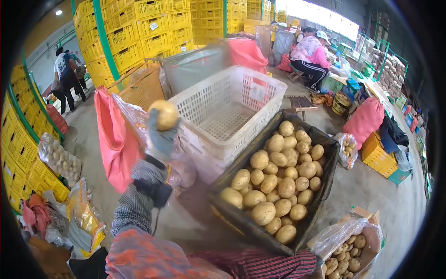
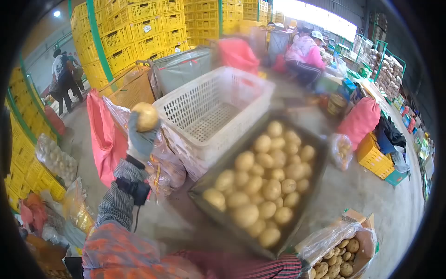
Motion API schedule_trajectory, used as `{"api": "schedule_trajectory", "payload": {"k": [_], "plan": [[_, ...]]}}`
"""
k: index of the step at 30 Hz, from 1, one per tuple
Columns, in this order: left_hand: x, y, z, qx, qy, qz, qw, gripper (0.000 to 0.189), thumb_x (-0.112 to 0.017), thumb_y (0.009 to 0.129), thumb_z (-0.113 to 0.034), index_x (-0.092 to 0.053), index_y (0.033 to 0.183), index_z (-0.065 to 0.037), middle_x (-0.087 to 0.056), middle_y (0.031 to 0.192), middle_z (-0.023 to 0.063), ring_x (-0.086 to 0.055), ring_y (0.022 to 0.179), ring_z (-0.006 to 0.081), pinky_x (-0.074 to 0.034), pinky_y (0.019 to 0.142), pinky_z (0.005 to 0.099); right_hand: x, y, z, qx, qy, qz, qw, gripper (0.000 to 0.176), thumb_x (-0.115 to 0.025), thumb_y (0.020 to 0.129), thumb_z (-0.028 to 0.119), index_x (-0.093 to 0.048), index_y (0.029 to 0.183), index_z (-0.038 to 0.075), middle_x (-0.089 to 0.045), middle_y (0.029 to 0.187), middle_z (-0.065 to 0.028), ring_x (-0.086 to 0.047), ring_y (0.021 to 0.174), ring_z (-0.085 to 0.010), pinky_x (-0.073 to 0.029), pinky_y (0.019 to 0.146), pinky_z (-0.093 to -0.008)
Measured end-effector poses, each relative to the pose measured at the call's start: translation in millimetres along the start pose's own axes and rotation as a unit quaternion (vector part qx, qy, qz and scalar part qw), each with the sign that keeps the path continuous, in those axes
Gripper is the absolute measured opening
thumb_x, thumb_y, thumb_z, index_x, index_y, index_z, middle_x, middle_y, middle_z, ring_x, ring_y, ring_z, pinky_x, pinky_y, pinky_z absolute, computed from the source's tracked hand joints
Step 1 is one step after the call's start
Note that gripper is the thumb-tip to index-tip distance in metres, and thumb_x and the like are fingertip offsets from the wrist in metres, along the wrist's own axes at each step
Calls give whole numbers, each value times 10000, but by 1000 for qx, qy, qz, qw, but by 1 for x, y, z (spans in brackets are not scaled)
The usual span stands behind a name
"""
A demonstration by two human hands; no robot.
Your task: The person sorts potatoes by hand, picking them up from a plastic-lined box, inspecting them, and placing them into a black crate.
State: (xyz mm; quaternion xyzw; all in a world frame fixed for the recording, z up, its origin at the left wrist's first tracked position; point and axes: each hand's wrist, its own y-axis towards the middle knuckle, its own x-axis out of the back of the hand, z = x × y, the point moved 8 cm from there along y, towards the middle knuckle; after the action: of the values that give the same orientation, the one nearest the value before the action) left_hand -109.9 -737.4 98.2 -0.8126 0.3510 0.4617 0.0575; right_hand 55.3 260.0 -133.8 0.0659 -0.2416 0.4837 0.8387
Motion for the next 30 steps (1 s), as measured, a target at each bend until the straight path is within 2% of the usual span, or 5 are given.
{"api": "schedule_trajectory", "payload": {"k": [6, 8, 14, 21, 30], "plan": [[123, 45, -37, -46, 188, -236, 952, 500, -655, 920, -310, -487, 1319, -61, -522, 1312, 147, -539, 1182, 291, -493, 988, 450, 15, 10, 8, 88, -34, -7, 995, 840, -745, 855, 351, -312, 1518, 71, -410, 1524, -160, -369, 1422, -311, -208, 1198, -550], [102, 35, -28, -59, 235, -175, 954, 510, -656, 910, -294, -485, 1328, -58, -501, 1337, 157, -509, 1213, 303, -465, 1011, 457, 18, -17, 40, 479, -429, -99, 759, 239, -616, 907, 133, -656, 1130, 57, -633, 1217, -123, -581, 1193, -297, -425, 1068, -442], [-90, -123, 132, 58, 366, 179, 911, 546, -659, 878, -246, -479, 1355, -50, -437, 1410, 189, -421, 1307, 339, -380, 1080, 476, 66, -68, 103, 48, 234, -151, 959, 385, -573, 992, 187, -549, 1334, 13, -636, 1148, -81, -641, 971, -160, -542, 863, -297], [-272, -395, 311, 35, 414, 699, 582, 596, -662, 842, -190, -473, 1387, -40, -364, 1496, 226, -318, 1417, 381, -281, 1161, 499, 69, 3, 38, -20, -146, -69, 987, 481, -674, 875, 128, -551, 1331, 30, -634, 1228, -110, -620, 1075, -207, -499, 940, -326], [-280, -472, 406, -97, 473, 822, 301, 475, -708, 759, -174, -603, 1208, -60, -548, 1308, 166, -494, 1243, 376, -354, 1089, 525, 47, 187, 26, 19, -326, -9, 945, 519, -692, 844, 326, -589, 1274, 54, -620, 1229, -204, -588, 1153, -373, -470, 972, -419]]}}
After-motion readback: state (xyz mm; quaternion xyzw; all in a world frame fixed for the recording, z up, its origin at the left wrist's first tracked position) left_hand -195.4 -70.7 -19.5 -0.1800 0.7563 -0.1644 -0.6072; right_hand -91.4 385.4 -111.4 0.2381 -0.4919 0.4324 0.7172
